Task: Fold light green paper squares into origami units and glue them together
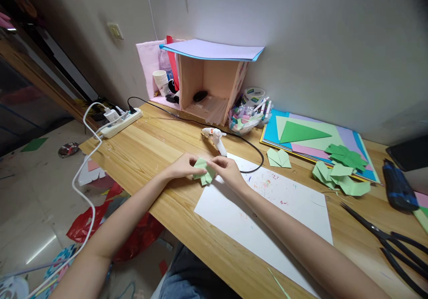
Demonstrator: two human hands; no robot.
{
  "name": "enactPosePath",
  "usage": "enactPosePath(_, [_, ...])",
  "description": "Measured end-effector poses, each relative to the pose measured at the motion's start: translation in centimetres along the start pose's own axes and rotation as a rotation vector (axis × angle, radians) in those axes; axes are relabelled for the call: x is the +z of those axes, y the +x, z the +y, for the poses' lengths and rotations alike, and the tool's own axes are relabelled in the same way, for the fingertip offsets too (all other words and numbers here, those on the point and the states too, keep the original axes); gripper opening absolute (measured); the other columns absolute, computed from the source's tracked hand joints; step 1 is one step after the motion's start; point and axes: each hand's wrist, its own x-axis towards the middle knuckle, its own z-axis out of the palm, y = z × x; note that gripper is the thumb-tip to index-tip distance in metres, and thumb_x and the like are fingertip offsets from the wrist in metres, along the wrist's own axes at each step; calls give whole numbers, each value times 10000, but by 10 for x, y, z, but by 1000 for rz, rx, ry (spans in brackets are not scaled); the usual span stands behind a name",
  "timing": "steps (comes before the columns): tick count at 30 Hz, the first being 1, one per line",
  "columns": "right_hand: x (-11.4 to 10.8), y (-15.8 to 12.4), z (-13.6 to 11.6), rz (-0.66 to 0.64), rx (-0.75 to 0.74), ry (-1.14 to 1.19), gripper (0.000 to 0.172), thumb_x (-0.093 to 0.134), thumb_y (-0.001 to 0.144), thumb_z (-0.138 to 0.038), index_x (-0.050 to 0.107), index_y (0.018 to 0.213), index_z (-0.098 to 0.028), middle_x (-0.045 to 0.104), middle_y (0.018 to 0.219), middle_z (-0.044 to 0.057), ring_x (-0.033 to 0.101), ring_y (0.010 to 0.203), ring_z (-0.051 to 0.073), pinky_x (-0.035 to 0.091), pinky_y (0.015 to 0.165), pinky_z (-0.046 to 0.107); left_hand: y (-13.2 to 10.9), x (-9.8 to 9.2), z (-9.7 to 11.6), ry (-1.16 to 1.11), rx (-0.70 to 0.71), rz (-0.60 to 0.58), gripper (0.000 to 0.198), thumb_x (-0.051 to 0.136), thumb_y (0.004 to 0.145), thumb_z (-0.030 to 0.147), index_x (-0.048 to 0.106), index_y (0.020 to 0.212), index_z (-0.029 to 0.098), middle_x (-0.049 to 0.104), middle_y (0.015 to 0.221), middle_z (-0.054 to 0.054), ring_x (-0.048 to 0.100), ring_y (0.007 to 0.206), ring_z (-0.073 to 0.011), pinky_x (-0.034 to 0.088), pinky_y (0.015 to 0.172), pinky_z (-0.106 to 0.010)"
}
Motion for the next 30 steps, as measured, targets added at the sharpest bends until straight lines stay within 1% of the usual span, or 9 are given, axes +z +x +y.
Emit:
enactPosePath(3, [1,-1,-1,12,-40,-64,222,629,672,-363,619,688,-141,585,628,4,491,552,107,385,519,218,0,0,0,-6,-6,-19,238,576,682,340,559,631,108,482,562,22,449,524,-85,334,475,-182])
enactPosePath(8, [1,0,1,26,-33,-53,223,597,700,-355,619,658,-137,590,614,5,499,541,102,396,516,213,1,0,1,6,13,-12,233,578,683,340,551,643,112,487,581,23,463,549,-90,348,502,-185])
enactPosePath(11, [0,2,3,28,-1,-2,253,566,722,-376,628,680,-134,595,618,16,517,530,111,423,506,221,2,-1,1,4,22,9,227,581,683,326,588,752,110,559,680,-1,516,641,-117,392,585,-205])
enactPosePath(14, [-1,3,3,28,28,52,281,552,727,-404,633,692,-137,597,599,17,524,491,117,437,479,234,3,-2,-1,8,1,59,241,576,682,298,603,832,111,597,748,-14,539,693,-131,407,638,-218])
enactPosePath(17, [-1,3,3,36,47,90,318,541,727,-438,633,690,-136,595,594,18,517,453,116,439,443,243,4,-4,-4,4,-41,89,259,577,673,295,611,847,107,611,754,-17,547,685,-133,413,634,-219])
enactPosePath(20, [-1,1,2,56,51,101,345,526,734,-462,623,712,-132,592,612,22,519,450,110,449,434,240,3,-4,-5,-12,-59,87,268,567,671,280,612,869,106,612,746,-13,548,669,-129,413,623,-218])
enactPosePath(23, [0,0,2,45,19,48,317,594,686,-445,611,748,-134,602,642,22,527,478,107,452,453,229,3,-2,-4,2,-53,87,238,545,673,256,607,846,105,594,705,-3,533,635,-119,401,582,-207])
enactPosePath(26, [1,0,2,22,-8,8,282,629,659,-416,595,692,-138,589,612,12,521,495,105,442,470,221,3,-1,-3,40,-35,102,212,517,659,205,598,831,112,579,697,8,519,627,-114,393,562,-197])
enactPosePath(30, [1,1,3,14,38,67,277,598,685,-413,612,687,-137,591,604,12,518,496,106,440,476,225,4,0,-4,74,-24,127,271,481,637,160,603,874,112,580,728,5,520,654,-120,401,585,-205])
